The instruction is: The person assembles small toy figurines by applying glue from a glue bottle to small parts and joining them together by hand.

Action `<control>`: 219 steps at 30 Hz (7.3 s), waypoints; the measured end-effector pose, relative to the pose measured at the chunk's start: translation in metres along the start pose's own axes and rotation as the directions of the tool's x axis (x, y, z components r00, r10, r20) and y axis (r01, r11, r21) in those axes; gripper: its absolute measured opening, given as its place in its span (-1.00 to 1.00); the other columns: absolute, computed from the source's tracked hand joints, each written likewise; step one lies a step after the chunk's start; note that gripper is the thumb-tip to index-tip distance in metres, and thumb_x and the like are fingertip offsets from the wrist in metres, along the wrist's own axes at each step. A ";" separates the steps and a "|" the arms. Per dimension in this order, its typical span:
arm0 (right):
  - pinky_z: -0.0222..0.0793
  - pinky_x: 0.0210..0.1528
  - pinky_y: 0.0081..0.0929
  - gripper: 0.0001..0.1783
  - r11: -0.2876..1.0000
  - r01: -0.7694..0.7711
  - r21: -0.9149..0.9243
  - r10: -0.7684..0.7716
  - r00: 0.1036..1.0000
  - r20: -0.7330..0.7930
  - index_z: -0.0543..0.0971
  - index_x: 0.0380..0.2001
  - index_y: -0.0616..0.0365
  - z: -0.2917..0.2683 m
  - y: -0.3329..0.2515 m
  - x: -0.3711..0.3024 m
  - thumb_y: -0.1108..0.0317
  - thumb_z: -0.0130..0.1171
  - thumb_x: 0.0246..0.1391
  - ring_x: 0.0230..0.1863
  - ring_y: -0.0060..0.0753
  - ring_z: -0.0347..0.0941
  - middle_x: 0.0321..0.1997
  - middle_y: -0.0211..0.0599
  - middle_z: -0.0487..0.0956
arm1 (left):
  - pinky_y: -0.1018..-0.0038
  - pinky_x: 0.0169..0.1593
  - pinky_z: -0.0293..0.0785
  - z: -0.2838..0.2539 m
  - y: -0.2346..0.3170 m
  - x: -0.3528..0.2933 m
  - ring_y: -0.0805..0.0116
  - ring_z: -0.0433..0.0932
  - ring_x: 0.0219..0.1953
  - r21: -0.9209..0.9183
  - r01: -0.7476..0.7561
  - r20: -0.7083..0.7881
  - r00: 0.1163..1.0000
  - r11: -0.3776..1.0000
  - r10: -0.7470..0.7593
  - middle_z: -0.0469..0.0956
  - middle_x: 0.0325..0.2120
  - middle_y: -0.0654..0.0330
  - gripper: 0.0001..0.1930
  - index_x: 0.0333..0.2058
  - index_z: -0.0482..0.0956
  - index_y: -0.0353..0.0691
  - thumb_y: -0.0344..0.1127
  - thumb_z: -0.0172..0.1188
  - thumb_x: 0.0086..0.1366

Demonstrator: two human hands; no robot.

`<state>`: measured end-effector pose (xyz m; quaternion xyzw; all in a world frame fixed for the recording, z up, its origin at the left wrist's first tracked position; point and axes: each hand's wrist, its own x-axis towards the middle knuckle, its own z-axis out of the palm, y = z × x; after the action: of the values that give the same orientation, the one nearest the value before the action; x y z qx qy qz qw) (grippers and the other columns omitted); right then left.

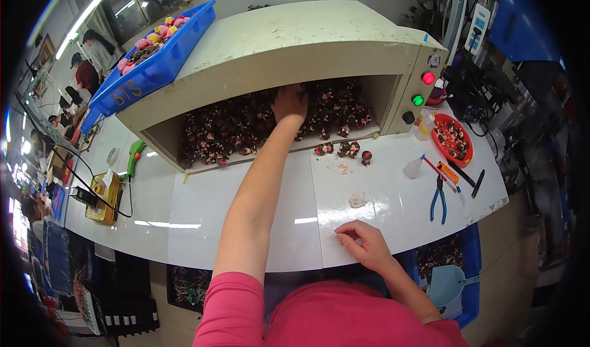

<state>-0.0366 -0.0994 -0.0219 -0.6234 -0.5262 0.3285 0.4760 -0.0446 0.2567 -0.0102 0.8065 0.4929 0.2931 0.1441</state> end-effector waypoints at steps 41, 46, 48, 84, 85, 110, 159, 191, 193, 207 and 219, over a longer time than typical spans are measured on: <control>0.42 -0.27 -0.59 -0.86 0.990 0.072 0.125 -0.069 0.997 -0.024 0.53 -0.27 0.23 -0.037 0.033 -0.004 0.45 0.13 0.07 -0.35 -0.48 0.49 -0.34 -0.28 0.53 | 0.56 -0.42 0.33 -0.002 0.113 -0.076 0.45 0.39 -0.38 -0.879 0.456 0.459 0.888 0.136 -0.011 0.40 -0.30 0.21 -0.67 0.01 0.34 -0.27 -0.22 -0.05 0.36; 0.38 -0.25 -0.63 -0.82 0.989 0.062 0.133 -0.054 0.996 -0.070 0.50 -0.21 0.20 -0.036 0.043 0.001 0.47 0.13 0.07 -0.30 -0.52 0.47 -0.24 -0.31 0.50 | 0.67 -0.54 0.16 -0.048 0.053 -0.170 0.58 0.22 -0.61 -0.748 0.572 0.643 0.751 0.337 0.151 0.34 -0.54 0.30 -0.69 -0.14 0.42 -0.23 -0.11 -0.15 0.42; 0.34 -0.13 -0.58 -0.71 0.986 0.074 0.150 -0.053 0.989 -0.138 0.45 -0.13 0.17 -0.037 0.044 0.003 0.48 0.15 0.04 -0.11 -0.48 0.41 -0.08 -0.31 0.44 | 0.66 -0.57 0.14 -0.058 0.037 -0.212 0.60 0.21 -0.66 -0.685 0.561 0.647 0.762 0.466 0.034 0.33 -0.63 0.34 -0.68 -0.29 0.45 -0.23 -0.13 -0.19 0.43; 0.41 -0.29 -0.40 -0.70 0.661 0.273 -0.699 -0.299 0.950 0.088 0.48 -0.32 0.17 0.026 0.043 0.206 0.27 0.29 -0.09 -0.30 -0.27 0.44 -0.27 -0.32 0.43 | 0.48 -0.50 0.33 -0.108 -0.090 -0.304 0.28 0.44 -0.63 -0.690 0.172 0.182 0.981 0.703 -0.062 0.47 -0.63 0.11 -0.83 -0.28 0.53 -0.29 -0.46 -0.07 0.29; 0.40 -0.29 -0.41 -0.70 0.680 0.270 -0.682 -0.305 0.950 0.072 0.48 -0.32 0.17 0.025 0.042 0.206 0.27 0.29 -0.08 -0.31 -0.27 0.44 -0.28 -0.31 0.42 | 0.47 -0.49 0.33 -0.107 -0.090 -0.304 0.28 0.44 -0.63 -0.687 0.172 0.182 0.981 0.707 -0.062 0.47 -0.62 0.10 -0.83 -0.28 0.53 -0.28 -0.46 -0.07 0.29; 0.25 0.00 -0.05 -0.59 0.397 -0.040 -0.917 -0.432 0.873 -0.226 0.55 -0.38 0.14 -0.025 0.028 0.277 -0.02 0.16 -0.10 -0.03 -0.13 0.33 -0.15 -0.25 0.48 | 0.59 -0.42 0.30 -0.109 -0.070 -0.310 0.52 0.35 -0.53 -0.712 0.170 0.143 0.985 0.681 -0.096 0.39 -0.55 0.22 -0.78 -0.12 0.37 -0.32 -0.40 -0.09 0.29; 0.35 -0.24 -0.65 -0.53 0.883 0.025 0.469 0.011 0.997 -0.075 0.35 -0.32 0.16 0.054 0.075 0.001 0.34 0.46 -0.20 -0.32 -0.65 0.37 -0.34 -0.42 0.42 | 0.64 -0.13 0.40 -0.048 -0.027 -0.315 0.58 0.46 -0.27 -0.706 0.703 0.706 0.708 0.088 0.016 0.49 -0.29 0.27 -0.70 -0.02 0.41 -0.27 -0.21 -0.10 0.42; 0.40 -0.15 -0.62 -0.58 0.901 0.210 0.379 -0.163 0.975 -0.154 0.36 -0.28 0.15 0.057 0.078 0.004 0.60 0.36 -0.17 -0.20 -0.52 0.39 -0.21 -0.33 0.35 | 0.61 -0.06 0.37 -0.050 -0.027 -0.317 0.55 0.44 -0.17 -0.727 0.662 0.672 0.741 0.184 -0.010 0.50 -0.24 0.25 -0.71 0.00 0.42 -0.31 -0.30 -0.04 0.39; 0.40 -0.15 -0.61 -0.58 0.895 0.207 0.395 -0.163 0.976 -0.142 0.35 -0.29 0.14 0.057 0.079 0.003 0.59 0.37 -0.18 -0.20 -0.52 0.39 -0.21 -0.33 0.36 | 0.61 -0.07 0.37 -0.049 -0.026 -0.318 0.56 0.44 -0.17 -0.731 0.661 0.669 0.743 0.168 -0.015 0.50 -0.24 0.25 -0.71 -0.01 0.43 -0.31 -0.30 -0.04 0.39; 0.34 -0.17 -0.51 -0.60 0.946 0.241 0.219 -0.197 0.959 -0.205 0.39 -0.26 0.13 0.062 0.080 -0.005 0.54 0.35 -0.19 -0.17 -0.34 0.36 -0.20 -0.27 0.39 | 0.58 -0.24 0.41 -0.047 -0.014 -0.323 0.51 0.43 -0.32 -0.734 0.385 0.470 0.883 0.560 0.009 0.43 -0.32 0.21 -0.53 0.02 0.37 -0.30 -0.40 0.26 0.13; 0.36 -0.21 -0.46 -0.60 0.965 0.259 -0.029 -0.259 0.944 -0.202 0.36 -0.21 0.19 0.075 0.070 0.002 0.55 0.29 -0.14 -0.17 -0.27 0.35 -0.20 -0.22 0.38 | 0.64 -0.40 0.39 -0.047 -0.018 -0.323 0.55 0.46 -0.41 -0.542 0.127 0.303 0.951 0.830 0.053 0.48 -0.38 0.18 -0.61 -0.09 0.43 -0.33 -0.42 0.27 0.10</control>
<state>-0.0807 -0.0783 -0.1124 -0.5796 -0.5522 0.1969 0.5660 -0.1965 -0.0213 -0.0897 0.7551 0.3739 0.2924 0.4522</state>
